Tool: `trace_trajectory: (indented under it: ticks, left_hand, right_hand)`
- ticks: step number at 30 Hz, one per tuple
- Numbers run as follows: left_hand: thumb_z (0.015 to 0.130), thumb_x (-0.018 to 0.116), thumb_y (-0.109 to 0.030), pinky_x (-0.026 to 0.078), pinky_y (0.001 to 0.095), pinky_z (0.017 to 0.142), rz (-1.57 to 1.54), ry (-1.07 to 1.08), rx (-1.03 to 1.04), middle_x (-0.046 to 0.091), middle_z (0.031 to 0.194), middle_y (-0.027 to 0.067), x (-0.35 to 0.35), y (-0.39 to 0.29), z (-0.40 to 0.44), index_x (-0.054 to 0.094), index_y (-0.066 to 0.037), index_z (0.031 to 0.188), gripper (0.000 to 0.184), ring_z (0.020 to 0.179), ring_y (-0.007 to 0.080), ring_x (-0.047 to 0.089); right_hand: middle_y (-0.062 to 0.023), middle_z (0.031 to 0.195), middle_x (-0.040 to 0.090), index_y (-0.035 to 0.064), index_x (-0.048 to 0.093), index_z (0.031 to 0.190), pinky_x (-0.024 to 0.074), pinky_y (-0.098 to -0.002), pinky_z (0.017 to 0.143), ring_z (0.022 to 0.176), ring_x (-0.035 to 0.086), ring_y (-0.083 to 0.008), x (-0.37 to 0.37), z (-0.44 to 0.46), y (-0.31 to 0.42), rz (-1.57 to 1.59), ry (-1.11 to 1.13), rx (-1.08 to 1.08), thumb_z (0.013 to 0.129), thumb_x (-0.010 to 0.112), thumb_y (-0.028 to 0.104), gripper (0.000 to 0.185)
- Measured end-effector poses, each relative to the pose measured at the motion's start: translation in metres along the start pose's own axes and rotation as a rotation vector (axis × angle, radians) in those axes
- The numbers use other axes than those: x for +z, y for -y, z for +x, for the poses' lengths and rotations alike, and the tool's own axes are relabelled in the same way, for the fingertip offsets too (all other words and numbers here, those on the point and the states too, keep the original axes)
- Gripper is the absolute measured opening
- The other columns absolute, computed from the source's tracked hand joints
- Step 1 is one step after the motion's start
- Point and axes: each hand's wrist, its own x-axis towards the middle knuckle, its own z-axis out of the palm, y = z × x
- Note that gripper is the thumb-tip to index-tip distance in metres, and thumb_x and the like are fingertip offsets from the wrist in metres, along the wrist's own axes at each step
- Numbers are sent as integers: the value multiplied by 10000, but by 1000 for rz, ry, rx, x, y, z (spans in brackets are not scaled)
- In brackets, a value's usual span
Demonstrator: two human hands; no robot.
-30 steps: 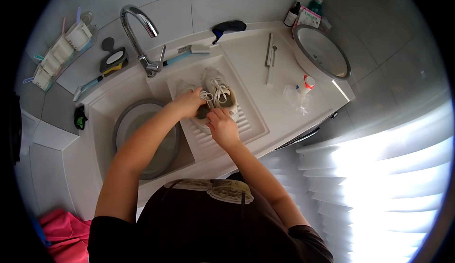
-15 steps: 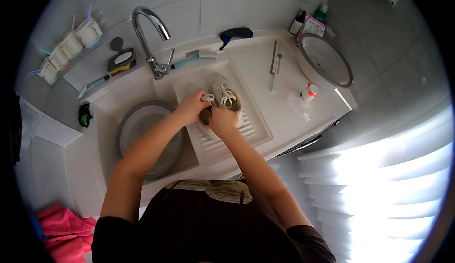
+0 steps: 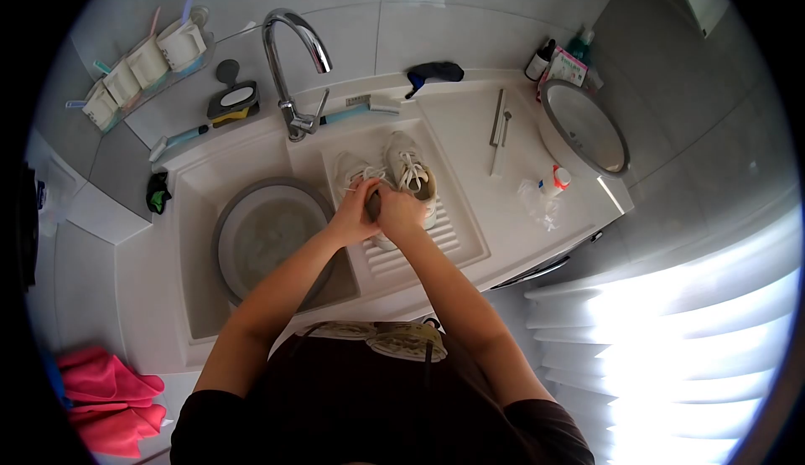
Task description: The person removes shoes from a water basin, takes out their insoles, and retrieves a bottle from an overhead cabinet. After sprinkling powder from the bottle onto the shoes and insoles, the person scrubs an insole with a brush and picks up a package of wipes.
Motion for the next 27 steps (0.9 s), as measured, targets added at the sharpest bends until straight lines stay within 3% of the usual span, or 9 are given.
trace_trajectory:
  ticks: [4,6,10,16,20,22,24,27]
  left_hand:
    - [587,809,-268,372,487,999,86,4,25,435,1258,254,2,4,1,350,-29,1365,934,1181,445,422]
    - [569,825,-304,379,469,1011,-18,26,-89,440,1272,263,2,2,2,301,-20,1401,1024,1215,433,409]
    - [569,831,-302,385,451,1022,20,-10,-85,444,1282,270,-6,4,-4,298,-14,1395,1024,1213,430,427]
    - [573,857,-316,407,431,1012,54,65,-155,438,1293,273,-12,14,-8,270,10,1407,1070,1169,431,474]
    - [599,865,-310,397,421,1027,114,118,-227,413,1347,273,-12,5,-5,196,12,1451,1131,1224,422,447]
    - [610,863,-300,392,419,1031,129,123,-276,391,1384,274,-20,-2,-4,175,9,1463,1139,1248,415,437]
    - [657,841,-323,378,404,1045,-72,-43,-62,311,1462,270,-33,-10,-4,157,-36,1485,1111,1306,390,397]
    - [714,804,-333,422,397,1005,-88,-111,-116,385,1429,268,-59,-31,-7,208,-77,1482,1006,1251,364,484]
  right_hand:
    - [-96,773,688,161,656,986,546,-398,669,891,660,-289,6,14,4,-44,-172,-98,769,631,187,220]
    - [-114,787,676,146,689,899,525,-434,686,831,654,-322,2,21,8,73,-294,-132,805,625,223,137]
    - [-136,805,687,99,696,869,521,-437,686,789,658,-337,-32,14,14,83,-154,-46,790,603,203,160]
    - [-187,788,673,77,696,832,527,-452,690,750,654,-372,-63,-22,-16,169,-224,-50,766,587,169,157]
    - [-199,769,666,59,701,814,522,-454,688,742,643,-395,-95,-36,-27,172,-259,-109,755,581,140,157]
    - [-198,755,665,37,704,828,517,-410,654,703,651,-365,-117,-41,-33,229,-307,-154,748,597,153,176]
    - [-184,735,663,20,698,827,509,-381,639,676,652,-321,-150,-52,-32,266,-308,-151,750,609,153,177]
    - [-152,703,654,-8,682,830,489,-333,620,638,637,-233,-190,-64,-32,395,-309,-155,754,629,145,179]
